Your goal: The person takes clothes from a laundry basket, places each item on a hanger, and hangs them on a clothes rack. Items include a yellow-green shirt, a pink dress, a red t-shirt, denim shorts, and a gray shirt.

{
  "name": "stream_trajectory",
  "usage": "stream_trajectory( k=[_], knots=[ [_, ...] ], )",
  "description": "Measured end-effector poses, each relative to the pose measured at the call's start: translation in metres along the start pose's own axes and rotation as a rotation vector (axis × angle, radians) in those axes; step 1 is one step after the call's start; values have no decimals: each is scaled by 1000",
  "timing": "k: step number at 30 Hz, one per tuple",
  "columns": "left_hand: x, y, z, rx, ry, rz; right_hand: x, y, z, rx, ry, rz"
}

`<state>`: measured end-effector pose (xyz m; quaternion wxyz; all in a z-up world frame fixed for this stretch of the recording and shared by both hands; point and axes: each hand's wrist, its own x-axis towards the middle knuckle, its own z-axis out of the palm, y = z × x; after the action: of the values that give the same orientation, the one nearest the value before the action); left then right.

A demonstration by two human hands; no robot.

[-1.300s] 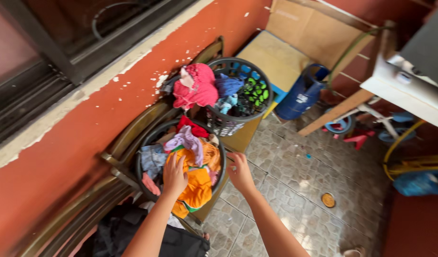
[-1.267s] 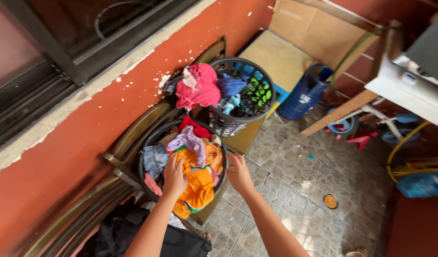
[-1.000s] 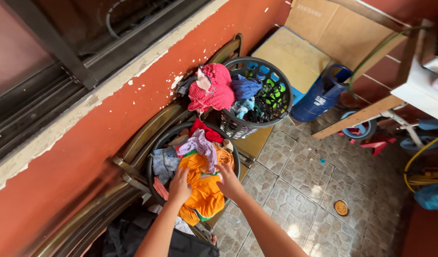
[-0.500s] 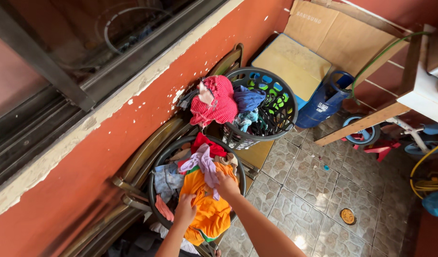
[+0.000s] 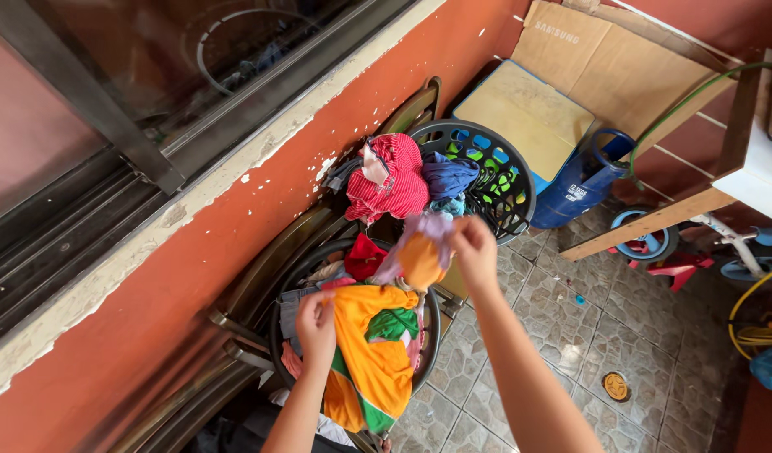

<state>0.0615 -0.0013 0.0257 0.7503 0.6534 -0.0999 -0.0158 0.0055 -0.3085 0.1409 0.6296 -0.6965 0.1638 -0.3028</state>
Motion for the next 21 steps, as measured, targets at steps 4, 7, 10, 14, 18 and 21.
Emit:
stream_trajectory(
  k=[4,7,10,14,18,21],
  knots=[
    [14,61,19,-123,-28,17,41,-48,5,35,77,-128],
    [18,87,28,-215,-43,48,64,-59,11,8,43,-137],
    [15,103,30,-249,-71,26,66,-39,15,-306,-29,-147],
    [12,129,30,-441,-158,-59,7,14,20,-566,-517,-108],
    [10,159,24,-671,-371,8,-51,68,51,-662,-697,-160],
    [19,163,13,-535,-539,-71,-63,96,48,-698,-362,244]
  ],
)
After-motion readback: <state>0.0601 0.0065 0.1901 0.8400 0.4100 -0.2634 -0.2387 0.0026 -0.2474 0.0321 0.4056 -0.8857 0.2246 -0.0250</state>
